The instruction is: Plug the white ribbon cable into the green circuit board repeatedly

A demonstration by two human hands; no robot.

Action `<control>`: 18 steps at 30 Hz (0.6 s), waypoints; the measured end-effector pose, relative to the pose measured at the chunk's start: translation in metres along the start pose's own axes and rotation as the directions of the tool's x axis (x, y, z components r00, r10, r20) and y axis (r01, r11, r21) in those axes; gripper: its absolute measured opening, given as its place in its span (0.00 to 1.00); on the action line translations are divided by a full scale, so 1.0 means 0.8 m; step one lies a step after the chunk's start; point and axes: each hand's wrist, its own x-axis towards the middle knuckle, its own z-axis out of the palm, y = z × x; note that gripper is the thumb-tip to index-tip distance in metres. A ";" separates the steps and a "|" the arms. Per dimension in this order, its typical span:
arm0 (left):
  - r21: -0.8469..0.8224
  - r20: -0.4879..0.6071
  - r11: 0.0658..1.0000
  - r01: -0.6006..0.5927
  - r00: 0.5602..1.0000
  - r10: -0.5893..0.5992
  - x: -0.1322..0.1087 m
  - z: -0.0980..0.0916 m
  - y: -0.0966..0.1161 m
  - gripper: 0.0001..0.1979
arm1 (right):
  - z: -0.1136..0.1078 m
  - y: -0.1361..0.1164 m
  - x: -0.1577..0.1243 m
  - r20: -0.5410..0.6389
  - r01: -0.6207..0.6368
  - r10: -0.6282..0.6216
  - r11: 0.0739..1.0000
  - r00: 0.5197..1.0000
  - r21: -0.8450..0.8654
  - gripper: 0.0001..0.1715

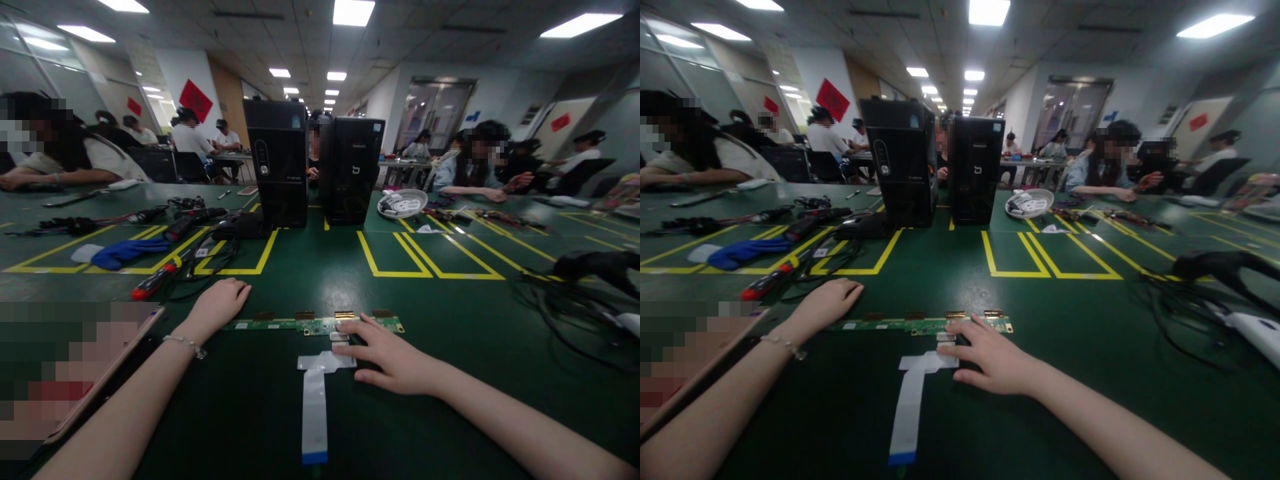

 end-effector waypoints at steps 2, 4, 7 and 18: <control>0.007 -0.001 1.000 0.003 1.000 -0.003 0.001 0.002 -0.001 0.13 | -0.001 0.000 -0.001 0.010 -0.004 0.004 1.000 1.000 0.001 0.29; 0.013 -0.001 1.000 0.004 1.000 -0.004 0.003 0.004 -0.002 0.12 | -0.002 0.000 -0.005 0.021 -0.014 0.014 1.000 1.000 0.006 0.29; 0.014 -0.003 1.000 0.002 1.000 -0.002 0.003 0.005 -0.003 0.12 | -0.006 0.002 -0.020 0.033 -0.055 0.054 0.998 0.998 0.028 0.30; -0.049 -0.017 0.997 0.055 0.998 -0.056 0.003 0.005 -0.002 0.14 | -0.005 0.011 -0.153 -0.030 -0.523 0.523 0.851 0.852 -0.041 0.31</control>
